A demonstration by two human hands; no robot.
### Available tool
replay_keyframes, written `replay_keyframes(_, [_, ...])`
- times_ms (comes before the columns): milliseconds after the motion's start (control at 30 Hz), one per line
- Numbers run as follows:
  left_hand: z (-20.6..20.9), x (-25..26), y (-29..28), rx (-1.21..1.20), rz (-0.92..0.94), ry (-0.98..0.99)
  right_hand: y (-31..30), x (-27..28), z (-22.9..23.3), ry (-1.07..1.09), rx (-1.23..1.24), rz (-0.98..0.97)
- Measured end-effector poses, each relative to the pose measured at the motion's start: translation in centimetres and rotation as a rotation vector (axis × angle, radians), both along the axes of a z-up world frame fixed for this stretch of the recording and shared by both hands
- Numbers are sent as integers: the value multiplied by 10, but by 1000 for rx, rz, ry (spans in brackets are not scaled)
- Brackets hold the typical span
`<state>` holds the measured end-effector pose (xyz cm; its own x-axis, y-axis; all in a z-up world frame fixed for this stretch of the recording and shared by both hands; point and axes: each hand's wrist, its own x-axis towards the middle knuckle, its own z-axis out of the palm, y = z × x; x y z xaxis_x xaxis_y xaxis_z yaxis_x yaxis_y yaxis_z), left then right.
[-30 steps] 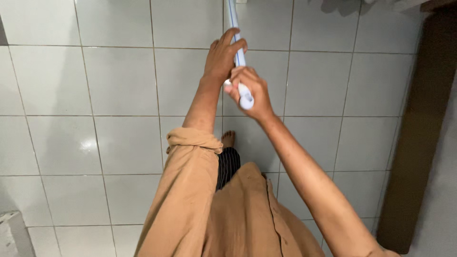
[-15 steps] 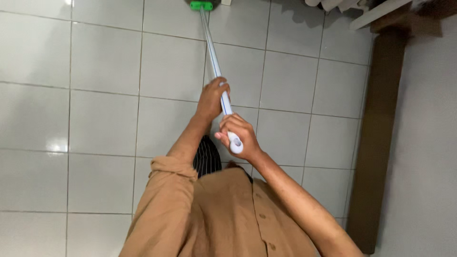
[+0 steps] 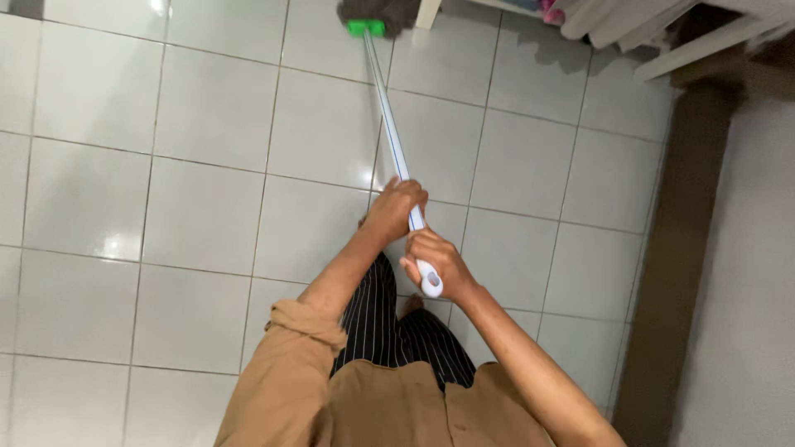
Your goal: The person mops a tiled floor using a mop, moving the mop head back and forth across the tiles.
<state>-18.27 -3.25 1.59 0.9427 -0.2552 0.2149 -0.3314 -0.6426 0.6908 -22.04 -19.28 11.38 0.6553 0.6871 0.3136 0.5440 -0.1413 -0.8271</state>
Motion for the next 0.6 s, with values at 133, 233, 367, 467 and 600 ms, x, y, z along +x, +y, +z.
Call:
replay_keyframes(133, [-2, 59, 40, 20, 22, 48, 38, 61, -11, 30, -8, -2])
replay_keyframes(233, [-7, 111, 82, 89, 45, 61, 75, 113, -24, -16, -9, -31])
replay_keyframes(367, [-49, 170, 124, 268, 58, 43, 122, 177, -57, -199, -69, 32])
replay_keyframes(467, [-83, 214, 148, 271, 114, -98, 143, 219, -72, -232, -64, 29])
replay_keyframes(600, [-80, 244, 159, 338, 67, 5, 151, 246, -66, -278, -149, 11])
